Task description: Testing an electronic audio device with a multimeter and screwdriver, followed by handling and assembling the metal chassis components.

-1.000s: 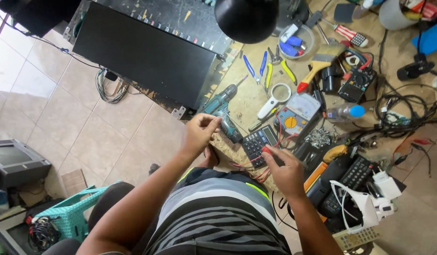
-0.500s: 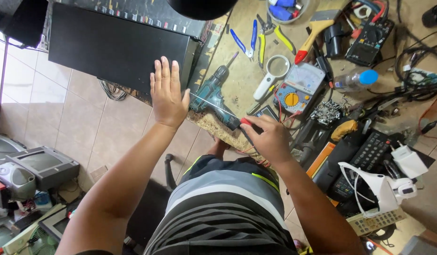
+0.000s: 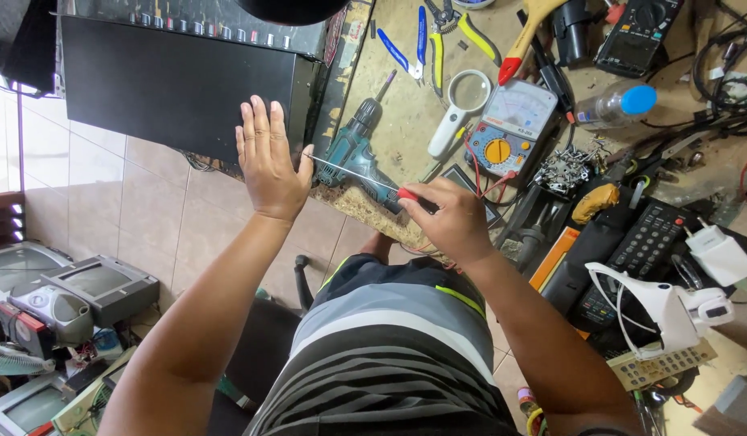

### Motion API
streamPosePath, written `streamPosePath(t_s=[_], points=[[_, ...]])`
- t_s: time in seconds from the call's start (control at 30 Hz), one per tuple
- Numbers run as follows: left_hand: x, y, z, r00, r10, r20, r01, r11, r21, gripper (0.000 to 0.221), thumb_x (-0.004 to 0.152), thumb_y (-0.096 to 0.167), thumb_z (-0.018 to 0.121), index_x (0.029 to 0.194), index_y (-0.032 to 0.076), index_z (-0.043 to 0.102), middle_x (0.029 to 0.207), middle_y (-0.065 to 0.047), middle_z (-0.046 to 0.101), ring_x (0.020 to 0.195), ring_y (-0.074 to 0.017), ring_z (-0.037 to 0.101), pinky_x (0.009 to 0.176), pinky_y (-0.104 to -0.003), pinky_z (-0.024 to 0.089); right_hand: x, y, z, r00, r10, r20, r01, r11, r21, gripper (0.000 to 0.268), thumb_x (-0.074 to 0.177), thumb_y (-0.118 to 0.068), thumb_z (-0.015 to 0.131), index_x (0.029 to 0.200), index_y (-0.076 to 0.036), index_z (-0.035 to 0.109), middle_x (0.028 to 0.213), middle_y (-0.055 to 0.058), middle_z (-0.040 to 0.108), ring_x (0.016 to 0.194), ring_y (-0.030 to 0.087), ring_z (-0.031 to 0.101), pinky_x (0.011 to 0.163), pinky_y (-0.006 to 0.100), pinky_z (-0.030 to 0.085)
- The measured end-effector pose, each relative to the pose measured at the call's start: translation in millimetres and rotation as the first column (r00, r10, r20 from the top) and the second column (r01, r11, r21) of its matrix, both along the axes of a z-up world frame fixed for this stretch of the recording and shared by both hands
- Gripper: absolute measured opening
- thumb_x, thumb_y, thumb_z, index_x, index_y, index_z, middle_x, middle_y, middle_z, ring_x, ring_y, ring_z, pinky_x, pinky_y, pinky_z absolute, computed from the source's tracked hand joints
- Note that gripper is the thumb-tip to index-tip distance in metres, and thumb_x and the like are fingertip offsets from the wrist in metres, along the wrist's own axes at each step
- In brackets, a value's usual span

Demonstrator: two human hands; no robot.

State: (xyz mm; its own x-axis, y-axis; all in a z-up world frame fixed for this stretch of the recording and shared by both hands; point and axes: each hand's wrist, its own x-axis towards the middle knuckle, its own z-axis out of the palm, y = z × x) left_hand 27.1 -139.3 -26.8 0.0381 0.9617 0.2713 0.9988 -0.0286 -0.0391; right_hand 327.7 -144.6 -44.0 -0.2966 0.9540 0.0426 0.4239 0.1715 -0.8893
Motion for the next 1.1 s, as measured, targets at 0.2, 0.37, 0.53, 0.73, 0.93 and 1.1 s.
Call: streamPosePath(t_s=[0.2, 0.37, 0.53, 0.73, 0.93, 1.1], points=[[1.1, -0.3, 2.1, 1.0, -0.007, 0.005, 0.007, 1.0, 0.008, 0.087, 0.087, 0.023, 0.089, 0.156, -0.002, 0.041, 0.161, -0.029, 0.035, 0.15, -0.0463, 0.031, 0.121, -0.057, 0.024, 3.0, 8.6, 5.8, 0.998, 0.065, 0.01, -0.065, 0.998, 0.015, 0.017, 0.088, -0.023, 0.081, 0.105, -0.022, 0.081, 0.081, 0.007, 0.073, 0.078, 0.032, 0.074, 0.066, 0.039, 0.057], [1.3, -0.5, 2.9, 1.0, -0.011, 0.022, 0.011, 1.0, 0.015, 0.088, 0.086, 0.021, 0.089, 0.156, -0.003, 0.041, 0.161, -0.029, 0.036, 0.15, -0.0474, 0.031, 0.121, -0.058, 0.024, 2.6, 15.0, 6.8, 0.995, 0.081, 0.052, -0.084, 0.996, 0.042, 0.017, 0.087, -0.024, 0.081, 0.103, -0.022, 0.08, 0.082, 0.008, 0.072, 0.08, 0.032, 0.074, 0.066, 0.04, 0.057], [1.3, -0.2, 2.2, 0.999, -0.01, 0.04, 0.009, 1.0, 0.026, 0.087, 0.086, 0.018, 0.09, 0.155, -0.003, 0.042, 0.16, -0.03, 0.037, 0.149, -0.0484, 0.032, 0.12, -0.059, 0.024, 1.7, 20.8, 15.6, 0.986, 0.091, 0.14, -0.099, 0.994, 0.054, 0.016, 0.088, -0.03, 0.08, 0.104, -0.027, 0.082, 0.081, 0.003, 0.072, 0.076, 0.025, 0.074, 0.063, 0.034, 0.057], [2.3, -0.8, 3.2, 0.999, -0.005, 0.051, 0.005, 1.0, 0.008, 0.084, 0.089, 0.018, 0.087, 0.156, -0.002, 0.041, 0.161, -0.029, 0.036, 0.15, -0.0479, 0.031, 0.121, -0.058, 0.023, 2.6, 29.8, 27.7, 0.975, 0.11, 0.193, -0.127, 0.989, 0.078, 0.018, 0.086, -0.03, 0.081, 0.104, -0.027, 0.082, 0.08, 0.004, 0.072, 0.075, 0.027, 0.074, 0.063, 0.037, 0.058], [3.1, -0.8, 4.3, 0.999, 0.002, 0.046, -0.002, 1.0, -0.001, 0.083, 0.089, 0.017, 0.087, 0.156, -0.001, 0.041, 0.161, -0.029, 0.036, 0.15, -0.0473, 0.031, 0.121, -0.058, 0.023, 1.4, 32.0, 27.4, 0.959, 0.142, 0.245, -0.166, 0.983, 0.077, 0.016, 0.09, -0.031, 0.079, 0.106, -0.025, 0.082, 0.082, 0.004, 0.073, 0.075, 0.024, 0.075, 0.063, 0.034, 0.059], [3.7, -0.8, 3.8, 0.999, 0.018, 0.041, -0.017, 1.0, -0.02, 0.082, 0.09, 0.016, 0.085, 0.157, 0.0, 0.04, 0.162, -0.028, 0.035, 0.151, -0.0471, 0.029, 0.121, -0.058, 0.024, 1.8, 32.8, 27.2, 0.97, 0.199, 0.142, -0.197, 0.98, -0.025, 0.017, 0.093, -0.027, 0.078, 0.108, -0.02, 0.082, 0.087, 0.007, 0.073, 0.081, 0.026, 0.075, 0.069, 0.034, 0.059]])
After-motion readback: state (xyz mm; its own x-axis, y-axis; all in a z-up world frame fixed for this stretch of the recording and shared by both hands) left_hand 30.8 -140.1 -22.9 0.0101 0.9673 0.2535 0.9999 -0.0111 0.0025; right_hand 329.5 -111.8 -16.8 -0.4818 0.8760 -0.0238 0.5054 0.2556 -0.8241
